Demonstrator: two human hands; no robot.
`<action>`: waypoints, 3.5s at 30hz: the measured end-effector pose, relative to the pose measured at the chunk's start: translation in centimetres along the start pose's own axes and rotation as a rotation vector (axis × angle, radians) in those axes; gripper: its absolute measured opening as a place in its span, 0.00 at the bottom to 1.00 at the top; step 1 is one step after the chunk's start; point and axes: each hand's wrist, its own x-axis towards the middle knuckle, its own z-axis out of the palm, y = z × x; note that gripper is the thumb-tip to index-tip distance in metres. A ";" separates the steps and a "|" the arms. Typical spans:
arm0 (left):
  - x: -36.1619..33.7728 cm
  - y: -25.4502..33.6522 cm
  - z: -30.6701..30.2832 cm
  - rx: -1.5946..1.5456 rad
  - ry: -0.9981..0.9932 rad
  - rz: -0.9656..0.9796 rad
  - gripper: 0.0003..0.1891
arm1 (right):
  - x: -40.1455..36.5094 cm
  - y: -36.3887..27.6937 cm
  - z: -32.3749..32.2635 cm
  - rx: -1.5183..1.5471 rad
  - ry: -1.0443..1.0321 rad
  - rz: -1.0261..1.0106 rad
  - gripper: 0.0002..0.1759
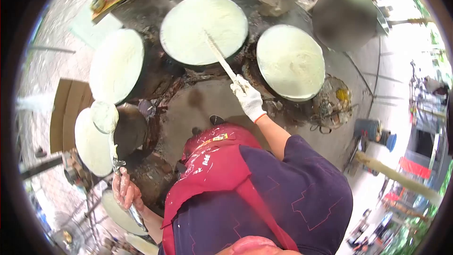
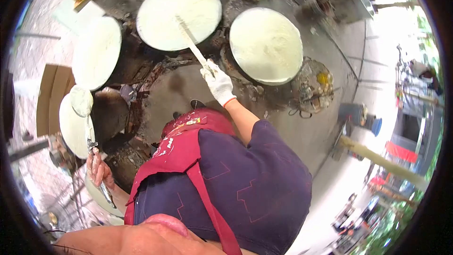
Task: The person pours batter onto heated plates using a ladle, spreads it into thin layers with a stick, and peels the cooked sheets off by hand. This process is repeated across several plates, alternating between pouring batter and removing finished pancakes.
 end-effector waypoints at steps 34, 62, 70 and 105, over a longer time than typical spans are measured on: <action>25.5 -19.1 13.8 0.239 -0.155 -0.685 0.20 | 3.5 11.0 -24.3 0.657 1.229 0.361 0.07; 38.1 -15.5 17.3 0.706 -0.072 -0.596 0.13 | 21.0 -17.7 -27.0 0.081 0.532 -0.132 0.13; 41.7 -11.3 16.5 0.745 -0.064 -0.657 0.12 | 45.3 -27.9 -30.2 -0.664 0.196 -0.376 0.14; 40.2 -17.8 19.1 0.980 -0.108 -0.622 0.12 | 24.1 -1.2 -11.2 0.362 0.447 0.122 0.31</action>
